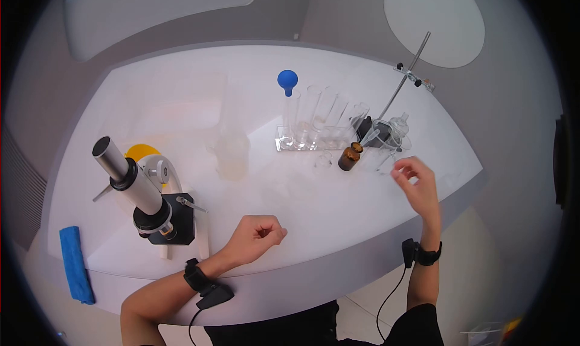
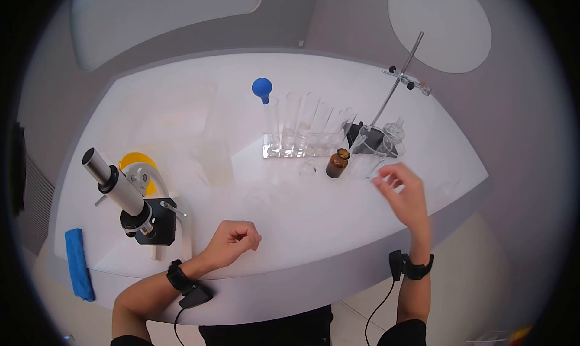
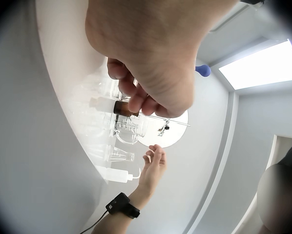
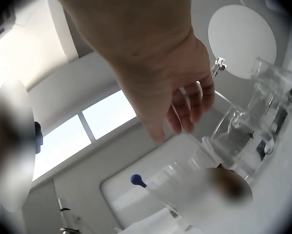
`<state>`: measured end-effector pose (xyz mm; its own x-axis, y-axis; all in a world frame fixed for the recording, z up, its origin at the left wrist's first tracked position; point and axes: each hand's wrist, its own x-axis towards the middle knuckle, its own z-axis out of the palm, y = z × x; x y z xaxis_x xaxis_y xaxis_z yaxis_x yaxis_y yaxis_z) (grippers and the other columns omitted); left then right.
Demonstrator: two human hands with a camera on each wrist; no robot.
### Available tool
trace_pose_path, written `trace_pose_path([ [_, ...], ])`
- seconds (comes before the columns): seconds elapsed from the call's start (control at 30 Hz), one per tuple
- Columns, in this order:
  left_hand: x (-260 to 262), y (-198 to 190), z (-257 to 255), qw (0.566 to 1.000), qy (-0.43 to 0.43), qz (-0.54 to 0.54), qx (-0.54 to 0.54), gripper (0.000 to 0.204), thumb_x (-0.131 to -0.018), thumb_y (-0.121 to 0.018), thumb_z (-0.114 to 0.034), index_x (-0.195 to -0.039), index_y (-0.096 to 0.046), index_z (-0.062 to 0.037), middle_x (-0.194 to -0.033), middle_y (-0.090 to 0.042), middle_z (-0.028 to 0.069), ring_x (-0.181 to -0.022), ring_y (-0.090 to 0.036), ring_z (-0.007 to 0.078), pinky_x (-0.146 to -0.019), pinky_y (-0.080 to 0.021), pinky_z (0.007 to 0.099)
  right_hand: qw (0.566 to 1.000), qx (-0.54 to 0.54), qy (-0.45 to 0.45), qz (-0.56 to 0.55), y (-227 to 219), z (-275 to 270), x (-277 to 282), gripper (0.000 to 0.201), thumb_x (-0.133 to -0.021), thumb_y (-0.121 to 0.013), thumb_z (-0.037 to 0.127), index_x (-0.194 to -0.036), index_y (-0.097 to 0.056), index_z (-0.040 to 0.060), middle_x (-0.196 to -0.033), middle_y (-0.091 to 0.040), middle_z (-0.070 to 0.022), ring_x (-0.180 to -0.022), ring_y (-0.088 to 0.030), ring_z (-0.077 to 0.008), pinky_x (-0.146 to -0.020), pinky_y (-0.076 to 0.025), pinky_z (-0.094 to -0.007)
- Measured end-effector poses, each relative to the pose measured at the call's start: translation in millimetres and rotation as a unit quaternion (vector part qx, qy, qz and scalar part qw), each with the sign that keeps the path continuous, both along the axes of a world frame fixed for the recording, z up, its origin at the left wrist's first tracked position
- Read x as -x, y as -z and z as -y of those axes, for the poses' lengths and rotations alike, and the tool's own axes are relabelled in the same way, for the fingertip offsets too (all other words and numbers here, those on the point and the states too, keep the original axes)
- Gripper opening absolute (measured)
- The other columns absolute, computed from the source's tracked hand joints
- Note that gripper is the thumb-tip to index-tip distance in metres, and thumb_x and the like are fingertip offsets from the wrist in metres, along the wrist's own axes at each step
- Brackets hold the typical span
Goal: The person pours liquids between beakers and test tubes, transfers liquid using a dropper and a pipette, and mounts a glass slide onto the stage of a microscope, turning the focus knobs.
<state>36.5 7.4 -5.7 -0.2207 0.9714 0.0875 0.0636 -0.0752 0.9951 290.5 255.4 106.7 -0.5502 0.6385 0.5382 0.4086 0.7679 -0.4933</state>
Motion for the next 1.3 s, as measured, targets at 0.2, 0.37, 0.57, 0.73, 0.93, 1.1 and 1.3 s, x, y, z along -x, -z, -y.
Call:
trace_pose_path([
  [0.2,4,3,3,0.988,0.011,-0.069,-0.136,0.038,-0.081,-0.062,0.0,-0.059,-0.031,-0.0019,-0.053,-0.035,-0.0002,-0.052,-0.029,0.006,-0.047,-0.024,0.0285,0.857,0.269,-0.426,0.106,24,56,83,0.037,-0.086,-0.073,0.015,-0.06,-0.049,0.0024,-0.053,-0.041,0.0011,-0.052,-0.034,-0.0074,-0.048,-0.028,-0.0271],
  [0.37,-2,-7,4,0.994,0.039,-0.102,0.004,0.041,-0.082,-0.063,-0.003,-0.057,-0.031,-0.0032,-0.052,-0.028,-0.0006,-0.052,-0.025,0.0063,-0.046,-0.023,0.0294,0.789,0.338,-0.502,0.099,72,71,111,0.044,-0.086,-0.072,0.013,-0.057,-0.041,0.0034,-0.051,-0.034,-0.0006,-0.048,-0.028,-0.0092,-0.046,-0.025,-0.0294],
  [0.57,-3,-10,3,0.993,0.049,-0.101,0.022,0.043,-0.084,-0.064,-0.004,-0.057,-0.03,-0.0038,-0.052,-0.028,-0.0015,-0.051,-0.024,0.0075,-0.046,-0.022,0.0295,0.87,0.162,-0.466,0.0,87,63,91,0.045,-0.087,-0.069,0.018,-0.053,-0.042,0.0053,-0.045,-0.037,-0.0038,-0.039,-0.037,-0.0177,-0.042,-0.03,-0.0307],
  [0.73,-2,-8,3,0.992,0.025,-0.12,0.022,0.042,-0.081,-0.063,0.0,-0.059,-0.028,-0.0017,-0.053,-0.026,0.0019,-0.051,-0.023,0.009,-0.046,-0.021,0.0291,0.898,0.135,-0.419,0.004,83,45,89,0.044,-0.086,-0.067,0.019,-0.053,-0.042,0.0057,-0.046,-0.04,-0.0059,-0.039,-0.04,-0.0229,-0.043,-0.033,-0.0334],
  [0.93,-1,-8,3,0.994,0.029,-0.105,0.013,0.042,-0.08,-0.063,0.003,-0.059,-0.026,-0.0014,-0.053,-0.026,0.002,-0.051,-0.022,0.0092,-0.046,-0.02,0.0295,0.899,0.082,-0.429,-0.004,90,44,91,0.043,-0.083,-0.066,0.015,-0.052,-0.039,0.0058,-0.046,-0.038,-0.0065,-0.039,-0.04,-0.0243,-0.042,-0.032,-0.0336],
  [1.1,0,-7,4,0.993,0.026,-0.11,0.021,0.042,-0.08,-0.062,0.003,-0.06,-0.026,-0.0015,-0.053,-0.026,0.0023,-0.051,-0.022,0.01,-0.046,-0.02,0.0297,0.902,0.076,-0.425,-0.009,88,43,91,0.044,-0.083,-0.067,0.013,-0.052,-0.035,0.0063,-0.046,-0.036,-0.0058,-0.038,-0.038,-0.0227,-0.041,-0.031,-0.0331],
  [1.3,2,-8,4,0.991,0.031,-0.125,0.021,0.04,-0.079,-0.061,0.006,-0.057,-0.029,-0.001,-0.05,-0.032,0.0008,-0.048,-0.027,0.0084,-0.045,-0.022,0.0285,0.908,0.06,-0.415,0.012,85,42,90,0.039,-0.081,-0.067,0.016,-0.053,-0.042,0.0065,-0.047,-0.04,-0.0072,-0.041,-0.042,-0.0257,-0.043,-0.034,-0.0343],
])
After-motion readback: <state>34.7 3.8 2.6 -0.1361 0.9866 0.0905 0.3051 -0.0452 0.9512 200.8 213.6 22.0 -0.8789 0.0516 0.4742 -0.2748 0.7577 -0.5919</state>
